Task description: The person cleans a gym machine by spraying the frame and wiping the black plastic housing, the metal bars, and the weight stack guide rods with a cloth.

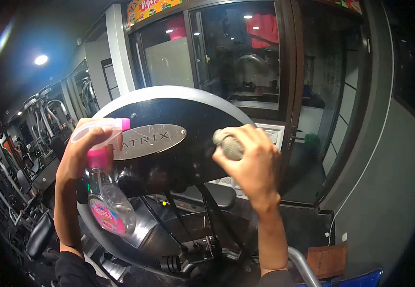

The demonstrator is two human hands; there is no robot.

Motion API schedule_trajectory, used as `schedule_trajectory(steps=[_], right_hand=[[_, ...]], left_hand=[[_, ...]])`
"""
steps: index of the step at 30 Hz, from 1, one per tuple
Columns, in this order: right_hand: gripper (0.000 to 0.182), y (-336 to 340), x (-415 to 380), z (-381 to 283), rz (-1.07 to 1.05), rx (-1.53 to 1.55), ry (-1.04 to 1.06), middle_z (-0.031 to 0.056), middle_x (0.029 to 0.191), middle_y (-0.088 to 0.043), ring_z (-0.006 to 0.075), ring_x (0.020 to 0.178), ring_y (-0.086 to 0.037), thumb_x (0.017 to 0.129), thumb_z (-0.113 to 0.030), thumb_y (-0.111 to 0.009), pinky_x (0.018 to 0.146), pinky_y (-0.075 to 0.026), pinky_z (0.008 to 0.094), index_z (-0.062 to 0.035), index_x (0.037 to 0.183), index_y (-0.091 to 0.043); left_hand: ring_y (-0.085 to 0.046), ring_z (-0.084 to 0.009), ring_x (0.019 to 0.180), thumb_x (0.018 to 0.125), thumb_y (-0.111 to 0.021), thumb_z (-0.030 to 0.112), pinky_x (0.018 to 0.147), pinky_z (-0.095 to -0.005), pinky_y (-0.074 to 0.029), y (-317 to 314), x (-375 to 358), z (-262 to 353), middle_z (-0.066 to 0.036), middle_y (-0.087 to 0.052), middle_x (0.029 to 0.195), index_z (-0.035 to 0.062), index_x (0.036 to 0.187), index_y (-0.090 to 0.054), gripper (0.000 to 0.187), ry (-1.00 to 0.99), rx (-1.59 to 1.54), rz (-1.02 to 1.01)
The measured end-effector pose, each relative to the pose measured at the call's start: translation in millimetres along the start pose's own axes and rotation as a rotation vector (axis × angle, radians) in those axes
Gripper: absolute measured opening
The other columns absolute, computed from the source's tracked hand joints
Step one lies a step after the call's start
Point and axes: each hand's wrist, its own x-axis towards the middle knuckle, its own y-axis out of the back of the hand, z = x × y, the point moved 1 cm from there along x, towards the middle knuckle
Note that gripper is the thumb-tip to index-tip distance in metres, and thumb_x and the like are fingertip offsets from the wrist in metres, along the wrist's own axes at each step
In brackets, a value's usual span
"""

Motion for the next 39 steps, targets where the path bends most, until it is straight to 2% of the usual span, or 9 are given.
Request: schedule_trajectory(steps=[3, 6, 17, 21, 23, 26, 28, 31, 39], right_hand=[[0.020, -2.7, -5.0, 8.0, 0.044, 0.012, -0.101, 0.0011, 0.089, -0.066, 0.0213, 0.083, -0.063, 0.070, -0.017, -0.075, 0.073, -0.053, 0.0360, -0.0138, 0.090, -0.072], [0.026, -10.0, -9.0, -25.3, 0.048, -0.040, 0.029, -0.0006, 0.091, -0.065, 0.0207, 0.083, -0.062, 0.069, -0.018, -0.078, 0.070, -0.054, 0.0361, -0.0165, 0.094, -0.070], [0.025, -4.8, -45.5, 20.7, 0.234, 0.065, -0.135, 0.0023, 0.084, -0.065, 0.0223, 0.078, -0.060, 0.064, -0.013, -0.078, 0.069, -0.051, 0.0360, -0.0107, 0.088, -0.071], [0.030, -5.0, -46.9, -21.8, 0.133, 0.021, -0.100, -0.0010, 0.089, -0.063, 0.0191, 0.080, -0.060, 0.063, -0.017, -0.082, 0.065, -0.052, 0.0338, -0.0153, 0.091, -0.071], [0.032, -9.5, -57.2, -39.4, 0.040, 0.076, -0.021, -0.0030, 0.090, -0.062, 0.0170, 0.080, -0.060, 0.063, -0.018, -0.083, 0.061, -0.053, 0.0313, -0.0175, 0.092, -0.070], [0.035, -12.6, -70.1, -33.2, 0.024, 0.171, 0.041, -0.0032, 0.094, -0.063, 0.0176, 0.082, -0.060, 0.063, -0.017, -0.083, 0.063, -0.054, 0.0316, -0.0174, 0.094, -0.069], [0.034, -7.0, -72.2, -13.0, 0.063, 0.141, 0.001, -0.0023, 0.094, -0.064, 0.0193, 0.082, -0.060, 0.062, -0.016, -0.083, 0.066, -0.054, 0.0336, -0.0168, 0.093, -0.070], [0.030, -0.5, -71.6, 16.5, 0.189, 0.049, -0.164, 0.0007, 0.091, -0.066, 0.0223, 0.081, -0.061, 0.063, -0.013, -0.079, 0.071, -0.052, 0.0346, -0.0140, 0.091, -0.071], [0.035, -1.5, -32.0, -12.1, 0.020, 0.069, 0.026, -0.0034, 0.092, -0.063, 0.0181, 0.085, -0.062, 0.064, -0.020, -0.084, 0.064, -0.057, 0.0327, -0.0146, 0.095, -0.068]], left_hand=[[-0.063, -0.0165, 0.060, 0.085, -0.062, 0.033, 0.058, -0.0278, -0.050, -14.7, -7.1, 7.9, -0.012, -0.066, 0.080, -0.0039, 0.109, -0.059, 0.044, -0.086, 0.019, -0.143], [-0.061, -0.0184, 0.105, 0.091, -0.069, 0.033, 0.093, -0.0318, -0.047, -13.2, -13.5, -19.6, -0.013, -0.062, 0.115, -0.0023, 0.117, -0.062, 0.044, 0.019, 0.084, -0.132], [-0.059, -0.0108, 0.071, 0.094, -0.063, 0.026, 0.069, -0.0258, -0.047, -57.9, -25.8, -5.1, -0.006, -0.065, 0.077, -0.0028, 0.100, -0.069, 0.031, -0.058, 0.084, -0.265], [-0.054, -0.0071, 0.064, 0.093, -0.061, 0.023, 0.058, -0.0252, -0.041, -86.9, -35.1, -10.0, -0.004, -0.060, 0.068, -0.0027, 0.087, -0.065, 0.027, -0.257, 0.097, -0.012], [-0.053, -0.0072, 0.062, 0.093, -0.061, 0.021, 0.057, -0.0250, -0.042, -86.4, -27.1, -12.2, -0.004, -0.060, 0.067, -0.0036, 0.089, -0.066, 0.026, -0.161, 0.095, -0.185], [-0.051, -0.0073, 0.059, 0.093, -0.060, 0.020, 0.055, -0.0245, -0.040, -100.5, -27.8, -27.9, -0.002, -0.057, 0.063, -0.0039, 0.088, -0.065, 0.025, -0.258, 0.054, -0.122], [-0.050, -0.0079, 0.055, 0.093, -0.059, 0.019, 0.055, -0.0250, -0.039, -112.0, -33.8, -41.5, -0.002, -0.055, 0.060, -0.0032, 0.086, -0.064, 0.024, -0.372, 0.035, 0.331], [-0.051, -0.0088, 0.054, 0.092, -0.058, 0.020, 0.055, -0.0260, -0.039, -95.5, -27.2, -18.8, -0.004, -0.055, 0.060, -0.0023, 0.085, -0.064, 0.024, -0.383, 0.184, -0.084], [-0.053, -0.0097, 0.054, 0.091, -0.057, 0.020, 0.054, -0.0239, -0.038, -105.4, -17.9, -20.6, -0.005, -0.059, 0.063, -0.0018, 0.084, -0.064, 0.025, -0.262, 0.082, -0.088]])
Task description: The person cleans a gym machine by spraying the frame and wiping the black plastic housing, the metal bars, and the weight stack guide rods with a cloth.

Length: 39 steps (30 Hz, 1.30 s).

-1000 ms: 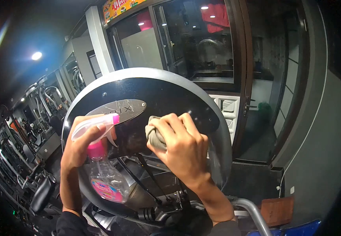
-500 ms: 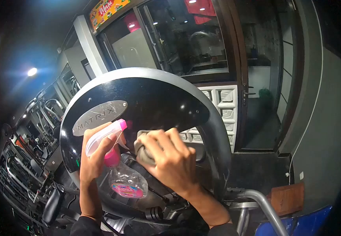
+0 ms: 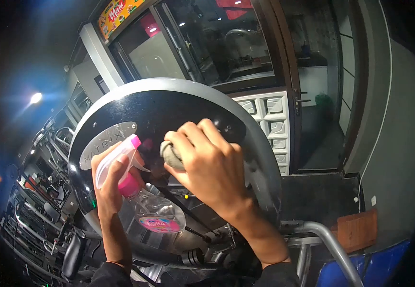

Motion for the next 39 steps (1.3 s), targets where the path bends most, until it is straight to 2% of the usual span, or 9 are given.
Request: schedule_trajectory(steps=[4, 8, 12, 15, 18, 23, 30, 33, 39], right_hand=[[0.028, 11.8, 0.3, 31.5, -0.034, 0.067, 0.031, -0.0026, 0.088, -0.065, 0.0184, 0.083, -0.063, 0.066, -0.021, -0.082, 0.068, -0.056, 0.0336, -0.0164, 0.090, -0.069], [0.022, 26.1, 0.8, 56.4, -0.051, -0.001, -0.093, 0.0007, 0.084, -0.066, 0.0210, 0.081, -0.064, 0.065, -0.020, -0.081, 0.072, -0.054, 0.0351, -0.0146, 0.084, -0.070], [0.025, 4.5, 33.0, 36.1, -0.033, 0.049, 0.118, 0.0028, 0.084, -0.066, 0.0218, 0.083, -0.065, 0.068, -0.022, -0.082, 0.072, -0.055, 0.0359, -0.0123, 0.088, -0.070], [0.026, -8.6, 53.5, 18.3, -0.033, 0.090, 0.176, 0.0037, 0.086, -0.067, 0.0229, 0.085, -0.066, 0.068, -0.023, -0.082, 0.073, -0.055, 0.0368, -0.0114, 0.087, -0.070], [0.022, -6.4, 53.9, 25.9, -0.048, 0.132, 0.125, 0.0054, 0.086, -0.067, 0.0253, 0.085, -0.067, 0.069, -0.022, -0.080, 0.075, -0.055, 0.0375, -0.0110, 0.086, -0.070], [0.019, 26.4, 23.2, 54.0, -0.122, 0.059, -0.206, 0.0050, 0.084, -0.067, 0.0249, 0.082, -0.067, 0.069, -0.019, -0.077, 0.075, -0.054, 0.0370, -0.0119, 0.085, -0.071], [0.024, -22.4, 80.6, 19.4, -0.026, 0.064, 0.161, 0.0064, 0.090, -0.068, 0.0248, 0.088, -0.067, 0.071, -0.023, -0.078, 0.076, -0.055, 0.0378, -0.0090, 0.089, -0.071], [0.023, -28.2, 98.2, 17.0, -0.035, 0.048, 0.170, 0.0085, 0.086, -0.068, 0.0288, 0.083, -0.066, 0.071, -0.022, -0.076, 0.075, -0.054, 0.0379, -0.0086, 0.089, -0.071], [0.021, 10.3, 65.3, 61.9, -0.143, 0.191, -0.112, 0.0103, 0.085, -0.068, 0.0304, 0.079, -0.068, 0.070, -0.023, -0.075, 0.073, -0.053, 0.0375, -0.0089, 0.086, -0.074]], left_hand=[[-0.060, -0.0118, 0.057, 0.091, -0.056, 0.020, 0.054, -0.0233, -0.042, -6.5, 5.4, 2.7, -0.009, -0.064, 0.066, -0.0044, 0.081, -0.064, 0.028, 0.003, -0.067, -0.020], [-0.063, -0.0137, 0.058, 0.090, -0.056, 0.020, 0.055, -0.0243, -0.044, -10.5, 6.2, 1.6, -0.010, -0.063, 0.065, -0.0056, 0.079, -0.064, 0.029, -0.034, -0.062, 0.028], [-0.063, -0.0146, 0.059, 0.091, -0.056, 0.019, 0.056, -0.0246, -0.045, -12.1, 4.7, 0.9, -0.009, -0.063, 0.065, -0.0058, 0.078, -0.064, 0.030, -0.053, -0.042, 0.051], [-0.063, -0.0147, 0.059, 0.091, -0.055, 0.019, 0.056, -0.0249, -0.045, -5.3, 3.9, 0.0, -0.010, -0.064, 0.066, -0.0059, 0.078, -0.064, 0.029, -0.010, -0.014, -0.007], [-0.062, -0.0144, 0.059, 0.091, -0.055, 0.018, 0.056, -0.0248, -0.044, -9.5, 3.6, 0.6, -0.009, -0.063, 0.066, -0.0058, 0.078, -0.064, 0.028, -0.019, -0.074, 0.046], [-0.062, -0.0141, 0.060, 0.090, -0.056, 0.015, 0.057, -0.0247, -0.045, -8.8, 3.8, -1.4, -0.009, -0.063, 0.066, -0.0055, 0.079, -0.064, 0.025, -0.050, -0.108, 0.032], [-0.062, -0.0142, 0.060, 0.092, -0.057, 0.015, 0.058, -0.0254, -0.046, -8.7, 3.8, 1.0, -0.009, -0.064, 0.067, -0.0052, 0.079, -0.064, 0.025, -0.007, -0.109, 0.025], [-0.063, -0.0146, 0.061, 0.092, -0.057, 0.016, 0.059, -0.0253, -0.046, -7.1, 2.8, 2.3, -0.010, -0.064, 0.068, -0.0051, 0.080, -0.064, 0.025, 0.038, -0.116, 0.020], [-0.064, -0.0135, 0.063, 0.093, -0.057, 0.014, 0.061, -0.0248, -0.048, -9.4, 3.5, 5.1, -0.009, -0.065, 0.069, -0.0047, 0.083, -0.064, 0.022, 0.024, -0.139, 0.028]])
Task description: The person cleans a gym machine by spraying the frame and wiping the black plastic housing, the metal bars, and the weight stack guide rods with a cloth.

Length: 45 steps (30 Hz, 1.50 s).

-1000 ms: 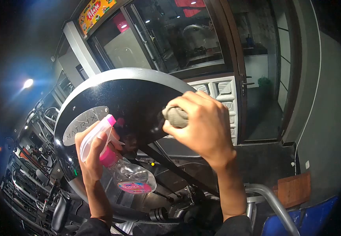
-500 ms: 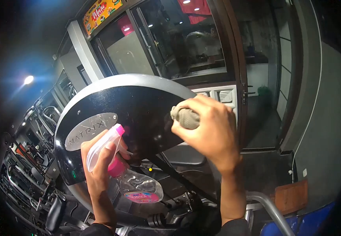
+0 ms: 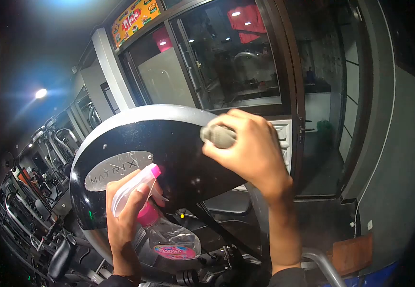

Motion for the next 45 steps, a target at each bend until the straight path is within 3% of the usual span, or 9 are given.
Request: schedule_trajectory(steps=[3, 10, 12, 19, 23, 29, 33, 39, 45], right_hand=[[0.019, 3.8, -4.7, 5.2, 0.001, 0.031, -0.031, 0.0094, 0.085, -0.068, 0.0299, 0.080, -0.068, 0.070, -0.021, -0.076, 0.074, -0.053, 0.0375, -0.0101, 0.086, -0.074], [0.022, -39.9, 58.2, -14.7, 0.055, -0.082, 0.201, 0.0109, 0.088, -0.070, 0.0301, 0.082, -0.069, 0.074, -0.022, -0.074, 0.077, -0.053, 0.0364, -0.0069, 0.090, -0.073], [0.025, -38.8, 67.6, -9.9, -0.042, -0.042, 0.129, 0.0118, 0.092, -0.071, 0.0326, 0.085, -0.069, 0.074, -0.028, -0.075, 0.079, -0.054, 0.0414, -0.0094, 0.091, -0.074], [0.029, 1.2, 46.4, 23.3, -0.166, 0.061, -0.088, 0.0166, 0.080, -0.071, 0.0340, 0.077, -0.070, 0.071, -0.030, -0.073, 0.073, -0.054, 0.0385, -0.0059, 0.087, -0.075], [0.033, -31.9, 85.3, 15.6, -0.124, 0.006, 0.099, 0.0177, 0.080, -0.071, 0.0362, 0.080, -0.069, 0.071, -0.037, -0.069, 0.077, -0.055, 0.0409, -0.0109, 0.089, -0.076], [0.035, -32.5, 98.4, 11.3, -0.273, -0.054, -0.012, 0.0204, 0.081, -0.069, 0.0382, 0.083, -0.068, 0.074, -0.038, -0.068, 0.078, -0.054, 0.0425, -0.0079, 0.090, -0.074], [0.029, -1.1, 40.6, 32.6, -0.103, 0.042, -0.136, 0.0196, 0.083, -0.069, 0.0369, 0.081, -0.068, 0.076, -0.029, -0.072, 0.073, -0.052, 0.0414, -0.0024, 0.086, -0.072], [0.026, 10.5, -15.5, 42.9, 0.099, 0.069, -0.294, 0.0159, 0.087, -0.069, 0.0344, 0.078, -0.068, 0.076, -0.024, -0.074, 0.072, -0.052, 0.0405, -0.0036, 0.092, -0.071], [0.022, -13.7, 11.6, 8.7, 0.084, -0.044, 0.089, 0.0097, 0.090, -0.069, 0.0296, 0.086, -0.067, 0.075, -0.025, -0.075, 0.076, -0.053, 0.0389, -0.0073, 0.089, -0.071]], left_hand=[[-0.064, -0.0123, 0.065, 0.093, -0.057, 0.014, 0.063, -0.0247, -0.048, 2.3, 2.1, 2.6, -0.008, -0.065, 0.070, -0.0045, 0.084, -0.064, 0.022, 0.043, -0.058, 0.002], [-0.062, -0.0126, 0.065, 0.095, -0.056, 0.015, 0.064, -0.0244, -0.047, 14.5, 20.4, 14.7, -0.008, -0.065, 0.072, -0.0055, 0.086, -0.064, 0.024, 0.064, 0.000, 0.005], [-0.062, -0.0129, 0.064, 0.095, -0.056, 0.015, 0.064, -0.0249, -0.047, 13.3, 22.5, 15.1, -0.008, -0.065, 0.072, -0.0060, 0.088, -0.064, 0.024, 0.065, -0.066, 0.075], [-0.063, -0.0151, 0.065, 0.095, -0.059, 0.019, 0.064, -0.0267, -0.049, 12.5, 21.8, 8.3, -0.009, -0.065, 0.074, -0.0061, 0.092, -0.066, 0.026, 0.115, -0.124, 0.131], [-0.063, -0.0137, 0.065, 0.094, -0.058, 0.019, 0.063, -0.0255, -0.047, 3.8, 24.5, 13.1, -0.009, -0.065, 0.072, -0.0053, 0.087, -0.065, 0.026, 0.098, -0.071, 0.057], [-0.064, -0.0129, 0.062, 0.094, -0.056, 0.018, 0.060, -0.0250, -0.047, -3.1, 25.4, 10.7, -0.008, -0.064, 0.069, -0.0048, 0.084, -0.065, 0.026, 0.075, -0.005, 0.012], [-0.064, -0.0127, 0.061, 0.094, -0.056, 0.018, 0.059, -0.0244, -0.047, -10.2, 21.4, 8.3, -0.008, -0.066, 0.069, -0.0045, 0.084, -0.066, 0.026, 0.062, -0.014, 0.009], [-0.062, -0.0117, 0.057, 0.093, -0.057, 0.020, 0.056, -0.0229, -0.044, -15.7, 24.4, 2.6, -0.007, -0.063, 0.063, -0.0035, 0.081, -0.065, 0.028, 0.054, 0.007, 0.004], [-0.059, -0.0108, 0.054, 0.093, -0.056, 0.021, 0.052, -0.0232, -0.042, -19.0, 24.6, 2.2, -0.007, -0.062, 0.060, -0.0025, 0.077, -0.065, 0.030, 0.035, 0.044, 0.037]])
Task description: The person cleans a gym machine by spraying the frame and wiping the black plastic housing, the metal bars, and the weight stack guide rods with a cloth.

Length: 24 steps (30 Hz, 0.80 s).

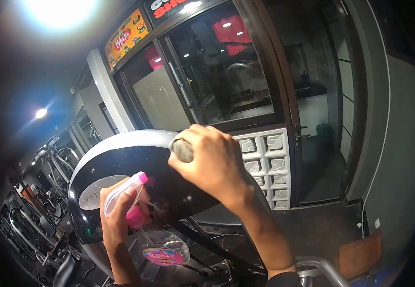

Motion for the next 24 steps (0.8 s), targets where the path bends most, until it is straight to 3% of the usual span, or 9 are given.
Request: schedule_trajectory(steps=[5, 8, 10, 12, 14, 15, 18, 21, 24], right_hand=[[0.017, 10.5, -27.5, 5.3, 0.046, 0.048, -0.013, 0.0064, 0.085, -0.066, 0.0271, 0.083, -0.066, 0.072, -0.020, -0.076, 0.076, -0.053, 0.0371, -0.0108, 0.085, -0.070], [0.014, 26.4, -59.1, 3.9, 0.089, 0.001, -0.230, 0.0057, 0.083, -0.067, 0.0266, 0.080, -0.067, 0.071, -0.014, -0.074, 0.073, -0.053, 0.0345, -0.0096, 0.084, -0.070], [0.015, 23.7, -71.1, 3.9, 0.126, -0.042, -0.244, 0.0054, 0.083, -0.066, 0.0260, 0.079, -0.066, 0.071, -0.014, -0.075, 0.071, -0.053, 0.0349, -0.0096, 0.084, -0.069], [0.017, 14.7, -73.2, -5.6, 0.216, -0.214, -0.207, 0.0048, 0.083, -0.066, 0.0248, 0.078, -0.065, 0.071, -0.015, -0.077, 0.068, -0.053, 0.0359, -0.0106, 0.085, -0.069], [0.022, 0.9, -72.8, -37.9, 0.168, -0.160, -0.060, 0.0011, 0.088, -0.066, 0.0221, 0.079, -0.064, 0.071, -0.016, -0.077, 0.067, -0.053, 0.0350, -0.0148, 0.091, -0.069], [0.024, -2.3, -75.7, -48.1, 0.137, -0.140, -0.043, 0.0002, 0.089, -0.066, 0.0215, 0.079, -0.064, 0.071, -0.016, -0.078, 0.067, -0.054, 0.0346, -0.0153, 0.092, -0.069], [0.026, -3.8, -89.2, -51.5, 0.128, -0.132, -0.046, 0.0009, 0.089, -0.066, 0.0221, 0.079, -0.064, 0.070, -0.016, -0.078, 0.070, -0.054, 0.0350, -0.0144, 0.093, -0.069], [0.020, 3.0, -110.5, -17.3, 0.268, -0.114, -0.147, 0.0075, 0.087, -0.067, 0.0255, 0.080, -0.065, 0.071, -0.011, -0.075, 0.072, -0.052, 0.0364, -0.0067, 0.090, -0.069], [0.020, 9.5, -122.9, -3.0, 0.338, -0.076, -0.371, 0.0090, 0.087, -0.068, 0.0261, 0.081, -0.066, 0.073, -0.008, -0.075, 0.073, -0.052, 0.0359, -0.0046, 0.092, -0.070]], left_hand=[[-0.056, -0.0098, 0.053, 0.093, -0.056, 0.021, 0.052, -0.0228, -0.039, 1.1, -0.5, -1.0, -0.006, -0.060, 0.059, -0.0024, 0.076, -0.064, 0.030, -0.021, -0.008, 0.006], [-0.050, -0.0079, 0.051, 0.093, -0.056, 0.021, 0.050, -0.0224, -0.035, 1.9, 0.0, -7.8, -0.004, -0.058, 0.057, -0.0021, 0.075, -0.063, 0.030, -0.056, -0.049, -0.006], [-0.047, -0.0067, 0.050, 0.093, -0.056, 0.021, 0.049, -0.0223, -0.033, 2.5, 0.5, -6.6, -0.003, -0.056, 0.057, -0.0020, 0.075, -0.062, 0.030, -0.107, 0.019, -0.008], [-0.047, -0.0068, 0.049, 0.093, -0.057, 0.020, 0.049, -0.0232, -0.033, 0.1, 1.5, -8.9, -0.003, -0.055, 0.056, -0.0021, 0.076, -0.061, 0.029, -0.109, -0.009, -0.014], [-0.047, -0.0090, 0.045, 0.093, -0.057, 0.019, 0.047, -0.0249, -0.034, -0.9, 1.3, -12.1, -0.004, -0.055, 0.055, -0.0023, 0.076, -0.062, 0.027, -0.190, -0.023, 0.018], [-0.053, -0.0143, 0.055, 0.092, -0.062, 0.019, 0.057, -0.0286, -0.041, 3.4, -0.7, -10.7, -0.007, -0.061, 0.064, -0.0017, 0.084, -0.066, 0.023, -0.094, 0.010, -0.015], [-0.057, -0.0203, 0.073, 0.091, -0.066, 0.022, 0.073, -0.0328, -0.044, 4.5, -4.7, -20.8, -0.009, -0.066, 0.078, 0.0004, 0.095, -0.070, 0.022, -0.103, 0.174, 0.068], [-0.054, -0.0234, 0.085, 0.090, -0.069, 0.024, 0.082, -0.0356, -0.041, 4.9, -5.9, -17.9, -0.010, -0.067, 0.088, 0.0022, 0.104, -0.070, 0.025, -0.053, 0.186, 0.020], [-0.056, -0.0235, 0.077, 0.091, -0.068, 0.020, 0.080, -0.0357, -0.042, 4.1, -3.4, -15.9, -0.008, -0.068, 0.082, 0.0016, 0.098, -0.070, 0.020, -0.097, 0.170, -0.002]])
